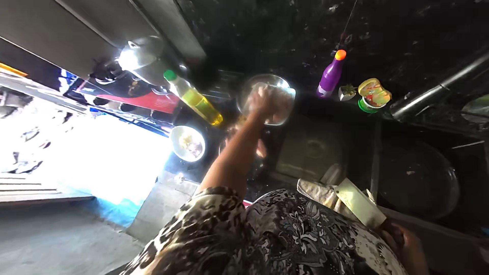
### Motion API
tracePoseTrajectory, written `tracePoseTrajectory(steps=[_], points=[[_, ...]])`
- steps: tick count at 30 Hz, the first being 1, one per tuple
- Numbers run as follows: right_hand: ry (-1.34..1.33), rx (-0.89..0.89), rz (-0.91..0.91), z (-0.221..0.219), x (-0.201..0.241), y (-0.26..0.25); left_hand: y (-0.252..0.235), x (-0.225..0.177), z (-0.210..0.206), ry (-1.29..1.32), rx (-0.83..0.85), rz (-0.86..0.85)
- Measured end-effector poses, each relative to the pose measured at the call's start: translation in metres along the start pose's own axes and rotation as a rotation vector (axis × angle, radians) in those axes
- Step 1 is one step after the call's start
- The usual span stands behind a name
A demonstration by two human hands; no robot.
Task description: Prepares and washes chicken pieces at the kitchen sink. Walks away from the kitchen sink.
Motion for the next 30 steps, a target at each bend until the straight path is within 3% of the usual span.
tracePoseTrajectory(steps=[6, 10, 14, 20, 22, 25, 28, 30], points=[[0.059, -0.052, -0.034, 0.004, 0.02, 0.02, 0.0, -0.004, -0.001, 0.029, 0.066, -0.053], [0.073, -0.09, 0.013, 0.003, 0.035, 0.023, -0.009, 0.046, 0.006, 0.227, 0.059, -0.054], [0.083, -0.108, 0.048, -0.003, 0.047, 0.024, -0.013, 0.115, 0.001, 0.293, 0.03, 0.101], [0.102, -0.112, -0.004, -0.019, 0.049, 0.035, 0.047, 0.145, 0.008, 0.325, 0.024, 0.173], [0.118, -0.1, 0.008, -0.025, 0.056, 0.041, 0.082, 0.138, 0.002, 0.298, -0.003, 0.116], [0.163, 0.0, -0.171, -0.03, 0.086, 0.044, 0.13, 0.112, -0.018, 0.286, -0.09, -0.129], [0.161, -0.115, -0.083, -0.021, 0.068, 0.044, 0.16, 0.084, -0.03, 0.302, -0.143, -0.357], [0.155, -0.139, -0.093, -0.007, 0.055, 0.042, 0.167, 0.069, -0.026, 0.323, -0.139, -0.416]])
Point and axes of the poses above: each hand's wrist, its own y-axis away from the middle knuckle, its own z-axis out of the back of the hand, x = y × z, the point moved 8 cm from there along -y, towards the middle knuckle, and after that the axes turned 15 degrees about -y, right-handed, at the moved point
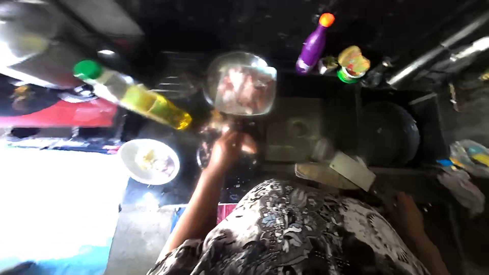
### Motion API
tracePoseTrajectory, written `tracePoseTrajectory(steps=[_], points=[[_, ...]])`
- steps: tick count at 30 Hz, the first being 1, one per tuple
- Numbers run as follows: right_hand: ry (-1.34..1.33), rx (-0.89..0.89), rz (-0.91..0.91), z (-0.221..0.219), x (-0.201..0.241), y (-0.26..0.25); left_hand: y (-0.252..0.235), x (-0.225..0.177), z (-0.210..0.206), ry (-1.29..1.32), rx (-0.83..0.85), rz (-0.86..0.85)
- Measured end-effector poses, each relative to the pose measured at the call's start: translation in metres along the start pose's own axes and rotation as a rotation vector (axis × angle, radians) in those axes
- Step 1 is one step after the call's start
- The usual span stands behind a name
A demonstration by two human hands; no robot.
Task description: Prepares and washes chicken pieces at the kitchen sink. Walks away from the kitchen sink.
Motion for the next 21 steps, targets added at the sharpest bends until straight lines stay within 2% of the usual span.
tracePoseTrajectory(steps=[4, 6, 9, 11, 17, 21], points=[[-0.105, -0.028, -0.084, 0.035, -0.033, -0.028, -0.008, -0.015, 0.01, -0.032, -0.032, -0.029], [-0.225, -0.103, -0.161, 0.053, -0.054, -0.049, -0.006, -0.022, 0.022, -0.066, -0.066, -0.012], [-0.418, -0.224, -0.308, 0.067, -0.095, -0.085, 0.01, -0.028, 0.033, -0.139, -0.112, -0.014], [-0.484, -0.227, -0.358, 0.069, -0.118, -0.106, 0.026, -0.035, 0.039, -0.189, -0.125, 0.014], [-0.452, -0.226, -0.478, 0.076, -0.171, -0.175, 0.079, -0.068, 0.048, -0.319, -0.114, 0.149], [-0.367, -0.125, -0.522, 0.078, -0.198, -0.216, 0.109, -0.095, 0.049, -0.345, -0.104, 0.276]])
Point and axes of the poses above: each hand's wrist, its own y-axis away from the middle knuckle, its own z-axis out of the back of the hand, x = y × z, the point moved 8 cm from there along -y, towards the middle knuckle, and after that the axes turned 15 degrees about -y, right-handed, at the moved point
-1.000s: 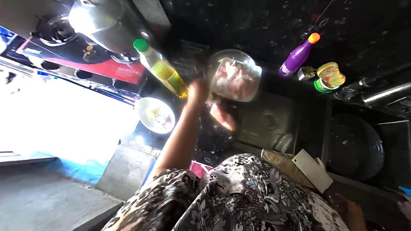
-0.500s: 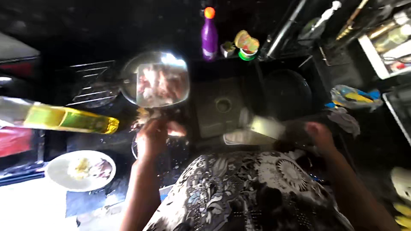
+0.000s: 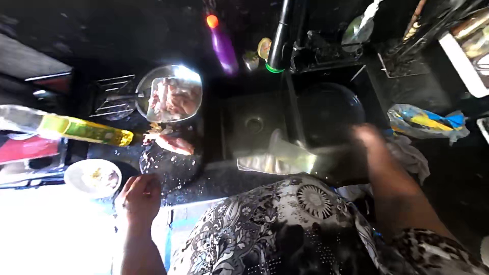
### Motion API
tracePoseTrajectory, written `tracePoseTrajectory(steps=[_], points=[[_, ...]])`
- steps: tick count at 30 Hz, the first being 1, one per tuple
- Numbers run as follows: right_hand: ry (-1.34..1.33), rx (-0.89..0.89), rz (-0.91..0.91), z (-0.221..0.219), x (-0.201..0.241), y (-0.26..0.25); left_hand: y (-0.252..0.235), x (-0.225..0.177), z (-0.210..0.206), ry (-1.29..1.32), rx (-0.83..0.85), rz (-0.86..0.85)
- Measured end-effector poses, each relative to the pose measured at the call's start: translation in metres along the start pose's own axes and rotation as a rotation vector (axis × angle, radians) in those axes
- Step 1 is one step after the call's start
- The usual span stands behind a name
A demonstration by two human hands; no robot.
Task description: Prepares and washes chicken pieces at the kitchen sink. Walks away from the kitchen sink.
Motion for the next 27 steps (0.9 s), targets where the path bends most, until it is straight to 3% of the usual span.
tracePoseTrajectory(steps=[5, 11, 18, 23, 27], points=[[-0.044, 0.102, -0.099, -0.006, -0.017, -0.044, 0.038, -0.032, -0.003, 0.009, 0.031, 0.107], [-0.378, 0.14, -0.201, -0.013, -0.038, -0.059, 0.062, -0.05, -0.004, -0.017, 0.04, 0.151], [-0.451, -0.057, -0.091, -0.001, -0.038, -0.07, 0.063, -0.064, 0.001, -0.017, 0.011, 0.169], [-0.557, -0.146, -0.004, 0.01, -0.019, -0.053, 0.057, -0.071, -0.004, 0.002, 0.022, 0.154], [-0.484, -0.199, 0.058, 0.017, 0.004, -0.039, 0.05, -0.08, -0.001, -0.027, 0.028, 0.133]])
Point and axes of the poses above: each hand's wrist, its own y-axis away from the middle knuckle, its own z-axis out of the back of the hand, x = y × z, the point moved 8 cm from there along -y, towards the middle knuckle, and after that the axes turned 15 degrees about -y, right-handed, at the moved point
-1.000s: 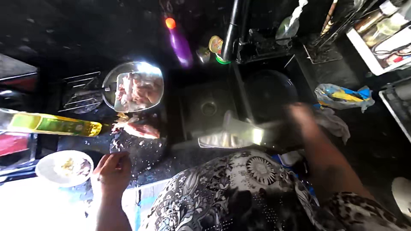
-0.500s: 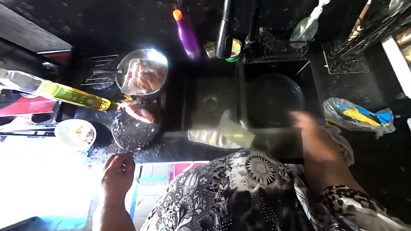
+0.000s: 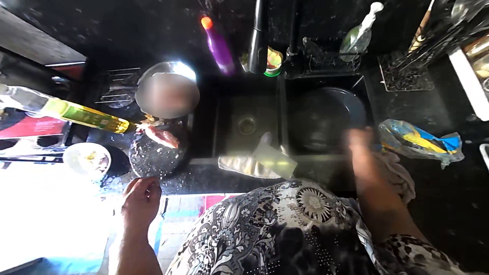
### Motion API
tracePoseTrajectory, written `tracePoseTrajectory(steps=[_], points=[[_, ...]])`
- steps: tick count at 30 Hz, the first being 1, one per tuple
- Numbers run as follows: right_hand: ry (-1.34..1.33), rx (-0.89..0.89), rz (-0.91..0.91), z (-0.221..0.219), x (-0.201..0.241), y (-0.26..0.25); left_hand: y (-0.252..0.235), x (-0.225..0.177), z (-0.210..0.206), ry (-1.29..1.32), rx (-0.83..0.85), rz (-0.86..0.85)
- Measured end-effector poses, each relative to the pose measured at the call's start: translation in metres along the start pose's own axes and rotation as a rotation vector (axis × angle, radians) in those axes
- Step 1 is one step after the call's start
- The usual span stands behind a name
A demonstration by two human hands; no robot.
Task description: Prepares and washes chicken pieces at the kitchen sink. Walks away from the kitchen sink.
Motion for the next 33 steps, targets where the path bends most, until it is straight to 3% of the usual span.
tracePoseTrajectory(steps=[12, 21, 25, 33], points=[[0.395, 0.091, 0.326, -0.008, 0.114, 0.022, 0.004, -0.007, -0.009, 0.043, 0.002, 0.0], [0.51, 0.075, 0.426, -0.003, 0.121, 0.04, 0.009, 0.003, -0.012, 0.043, -0.022, -0.035], [0.59, 0.082, 0.571, 0.003, 0.133, 0.061, 0.007, 0.007, -0.015, 0.052, -0.01, -0.02], [0.591, 0.019, 0.891, 0.018, 0.168, 0.115, -0.015, 0.006, -0.016, 0.081, -0.073, -0.159]])
Point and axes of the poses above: each hand's wrist, its own y-axis away from the middle knuckle, its own z-axis out of the back of the hand, x = y × z, the point moved 8 cm from there along -y, towards the middle knuckle, and after that the axes turned 15 degrees about -y, right-handed, at the moved point
